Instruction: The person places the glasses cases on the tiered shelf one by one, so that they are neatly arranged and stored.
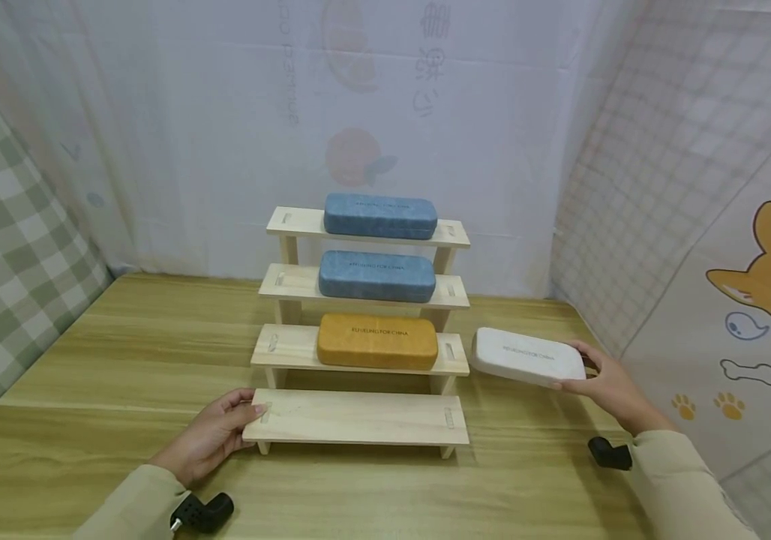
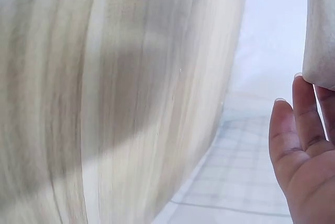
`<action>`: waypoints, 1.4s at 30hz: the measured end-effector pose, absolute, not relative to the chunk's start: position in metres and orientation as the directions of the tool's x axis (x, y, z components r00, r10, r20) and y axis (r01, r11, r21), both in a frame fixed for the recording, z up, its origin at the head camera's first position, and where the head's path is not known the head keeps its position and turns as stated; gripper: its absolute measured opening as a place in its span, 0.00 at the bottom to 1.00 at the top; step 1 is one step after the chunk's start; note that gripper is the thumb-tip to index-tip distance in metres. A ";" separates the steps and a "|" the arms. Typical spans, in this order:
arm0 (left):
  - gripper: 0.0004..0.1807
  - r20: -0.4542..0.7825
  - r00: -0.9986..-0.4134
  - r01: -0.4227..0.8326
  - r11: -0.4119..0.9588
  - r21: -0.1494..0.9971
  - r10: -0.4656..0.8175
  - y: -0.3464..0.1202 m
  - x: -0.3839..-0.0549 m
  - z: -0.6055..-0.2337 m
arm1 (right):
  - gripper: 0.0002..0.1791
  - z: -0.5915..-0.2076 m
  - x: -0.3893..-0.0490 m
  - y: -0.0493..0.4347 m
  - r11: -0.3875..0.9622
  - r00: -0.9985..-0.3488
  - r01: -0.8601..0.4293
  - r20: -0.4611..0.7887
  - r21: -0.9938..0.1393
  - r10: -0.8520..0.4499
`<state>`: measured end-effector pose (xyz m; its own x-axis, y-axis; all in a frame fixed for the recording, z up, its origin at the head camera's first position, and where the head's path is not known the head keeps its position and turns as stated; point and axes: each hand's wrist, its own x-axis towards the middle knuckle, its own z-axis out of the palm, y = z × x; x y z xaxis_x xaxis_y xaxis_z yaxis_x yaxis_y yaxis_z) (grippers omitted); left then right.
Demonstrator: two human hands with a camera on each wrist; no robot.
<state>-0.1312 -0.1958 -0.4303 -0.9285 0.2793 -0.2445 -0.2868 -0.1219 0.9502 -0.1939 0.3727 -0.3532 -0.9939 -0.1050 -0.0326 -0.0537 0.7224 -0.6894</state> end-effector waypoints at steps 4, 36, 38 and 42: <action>0.35 -0.242 -0.928 -0.283 -0.115 0.952 0.284 -0.196 -0.131 -0.429 | 0.47 -0.348 -0.185 0.374 0.736 -0.995 -0.056 -0.023 -0.675 -0.097; 0.29 -0.222 -0.925 -0.276 -0.142 0.951 0.307 -0.196 -0.132 -0.430 | 0.44 -0.331 -0.131 0.361 0.673 -0.995 -0.076 0.016 -0.736 -0.096; 0.29 -0.222 -0.925 -0.276 -0.143 0.951 0.308 -0.196 -0.132 -0.430 | 0.44 -0.331 -0.130 0.357 0.660 -0.995 -0.075 0.013 -0.748 -0.098; 0.28 -0.222 -0.925 -0.276 -0.143 0.951 0.307 -0.196 -0.132 -0.430 | 0.43 -0.331 -0.127 0.353 0.630 -0.993 -0.091 0.025 -0.771 -0.113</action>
